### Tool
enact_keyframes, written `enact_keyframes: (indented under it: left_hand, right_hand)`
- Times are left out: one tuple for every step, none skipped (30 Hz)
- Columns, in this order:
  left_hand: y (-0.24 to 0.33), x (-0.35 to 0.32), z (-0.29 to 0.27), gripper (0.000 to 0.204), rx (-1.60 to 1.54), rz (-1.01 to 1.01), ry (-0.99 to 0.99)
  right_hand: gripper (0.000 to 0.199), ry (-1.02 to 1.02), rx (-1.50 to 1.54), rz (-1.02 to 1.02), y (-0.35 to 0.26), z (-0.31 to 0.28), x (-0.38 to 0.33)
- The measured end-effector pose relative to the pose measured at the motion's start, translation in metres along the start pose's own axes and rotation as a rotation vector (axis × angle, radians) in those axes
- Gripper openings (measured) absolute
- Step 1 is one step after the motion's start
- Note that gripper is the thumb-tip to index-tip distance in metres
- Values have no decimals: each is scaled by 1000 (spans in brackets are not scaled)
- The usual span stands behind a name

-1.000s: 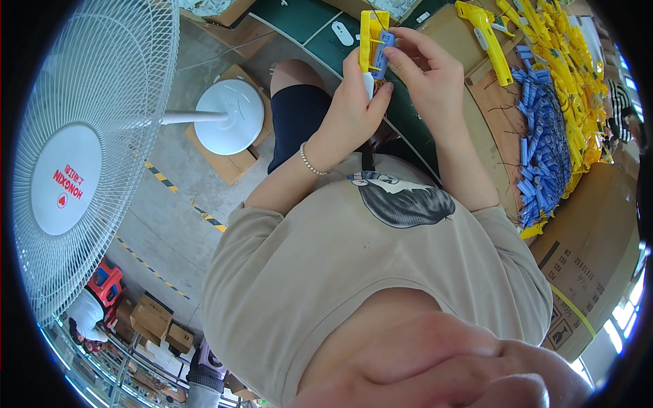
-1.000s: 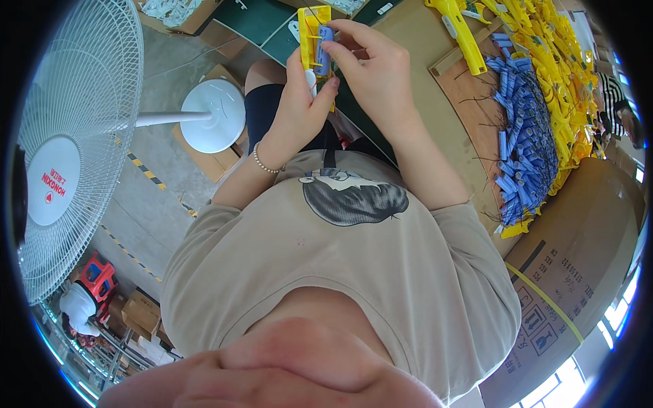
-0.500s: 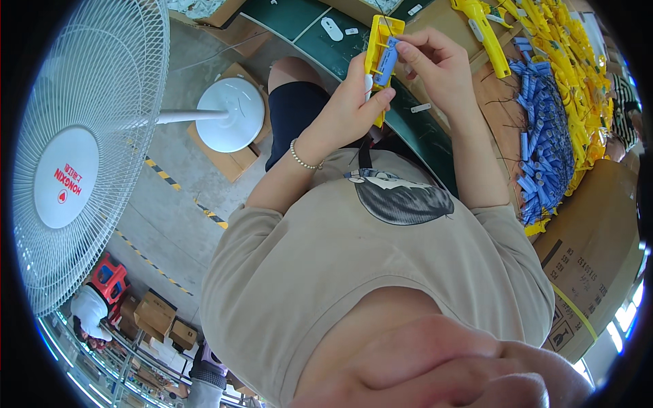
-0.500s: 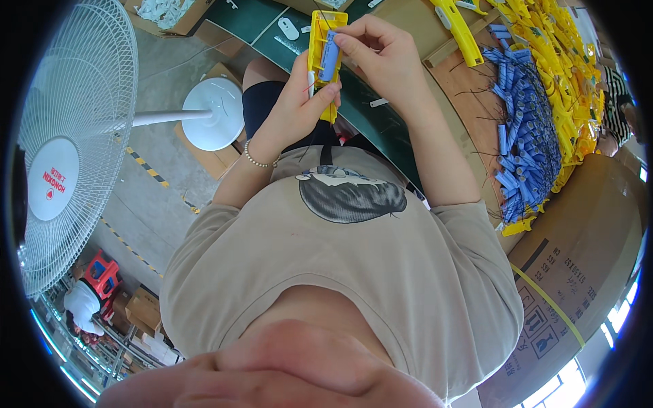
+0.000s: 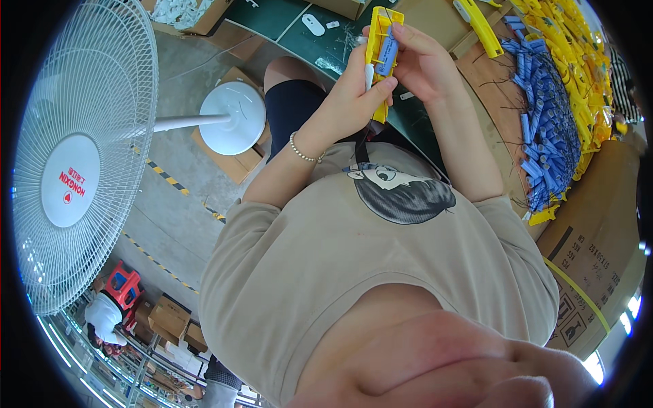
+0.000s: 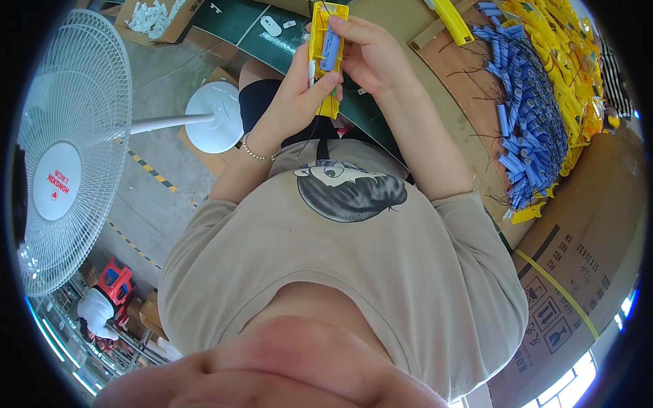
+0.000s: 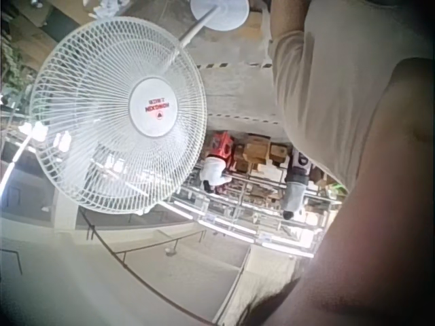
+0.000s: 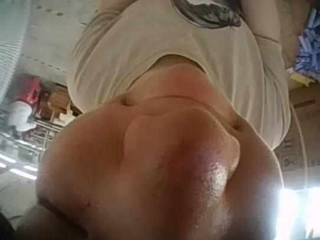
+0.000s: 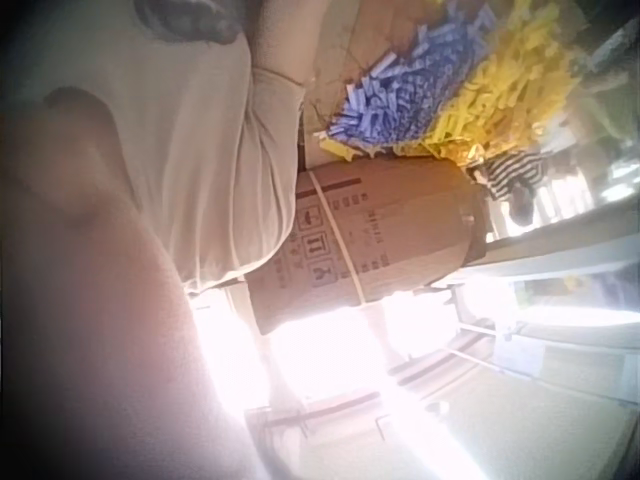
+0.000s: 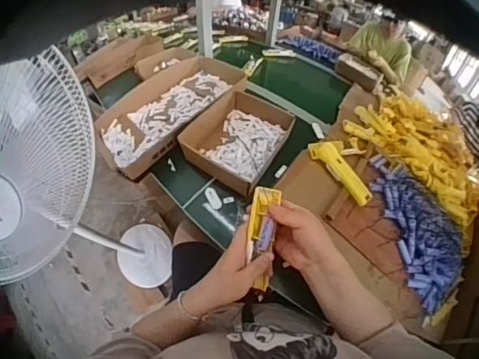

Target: The person assembles electronic components by hand, inserting an LED circuit board, internal wiring, and a battery pack into a yellow plastic handheld lighting housing.

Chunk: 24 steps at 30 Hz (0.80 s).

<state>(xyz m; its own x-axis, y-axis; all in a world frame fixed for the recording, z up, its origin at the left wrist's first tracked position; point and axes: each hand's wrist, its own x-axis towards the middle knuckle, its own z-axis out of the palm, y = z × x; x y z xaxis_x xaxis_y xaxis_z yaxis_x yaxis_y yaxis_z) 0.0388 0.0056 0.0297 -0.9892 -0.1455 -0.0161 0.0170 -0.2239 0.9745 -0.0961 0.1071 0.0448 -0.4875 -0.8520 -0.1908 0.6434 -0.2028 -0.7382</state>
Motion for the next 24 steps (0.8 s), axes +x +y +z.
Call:
enact_keyframes:
  left_hand:
    - [-2,0,1,47,-1,-2,2]
    - [-3,-1,2,44,-4,22,16]
    - [-6,-2,3,41,-7,46,30]
    - [-8,-2,4,41,-7,45,35]
    - [-10,-1,4,42,-109,29,46]
    - [-12,0,4,43,-210,14,56]
    - [-14,-2,5,43,-207,18,57]
    - [-14,0,7,46,-136,56,96]
    - [-14,-2,8,49,-67,90,140]
    - [-13,-4,8,49,-62,96,141]
    - [-12,-4,8,52,15,144,149]
    - [-11,-3,7,56,92,191,157]
    - [-9,0,5,57,107,242,171]
    - [-10,1,6,57,108,238,165]
    - [-12,3,5,57,194,250,174]
    - [-13,3,5,57,280,261,183]
    - [-13,4,5,57,281,257,180]
    - [-13,4,5,57,221,235,172]
    - [-13,4,5,57,162,212,166]
    - [-14,4,4,57,162,208,164]
    - [-14,4,1,57,21,202,125]
    - [-14,4,-1,56,-120,196,88]
    - [-14,5,-1,56,-120,192,88]
    - [-13,5,-2,55,-118,206,85]
  right_hand:
    - [38,0,1,3,1,-2,2]
    - [37,24,3,21,3,-3,3]
    - [36,48,5,39,5,-4,4]
    - [36,46,6,43,6,-3,4]
    - [36,82,-37,32,6,-2,6]
    - [36,118,-80,19,6,1,7]
    - [36,114,-81,17,9,6,6]
    - [35,280,-292,-142,10,17,5]
    - [35,445,-500,-298,12,25,1]
    - [35,440,-499,-303,11,25,-5]
    - [34,394,-675,-303,9,25,-10]
    - [33,347,-850,-301,7,27,-15]
    - [30,342,-885,-328,7,32,-18]
    - [30,349,-881,-328,6,31,-19]
    - [28,342,-876,-307,4,29,-19]
    - [25,335,-870,-286,3,26,-20]
    - [25,339,-867,-284,0,24,-19]
    - [24,326,-625,-283,-4,22,-18]
    - [22,310,-384,-279,-9,21,-19]
    - [22,313,-380,-278,-14,21,-22]
    - [19,262,-282,-333,-20,22,-27]
    - [16,210,-184,-388,-24,19,-32]
    - [16,262,-291,-382,-26,13,-32]
    - [16,264,-289,-379,-22,12,-34]
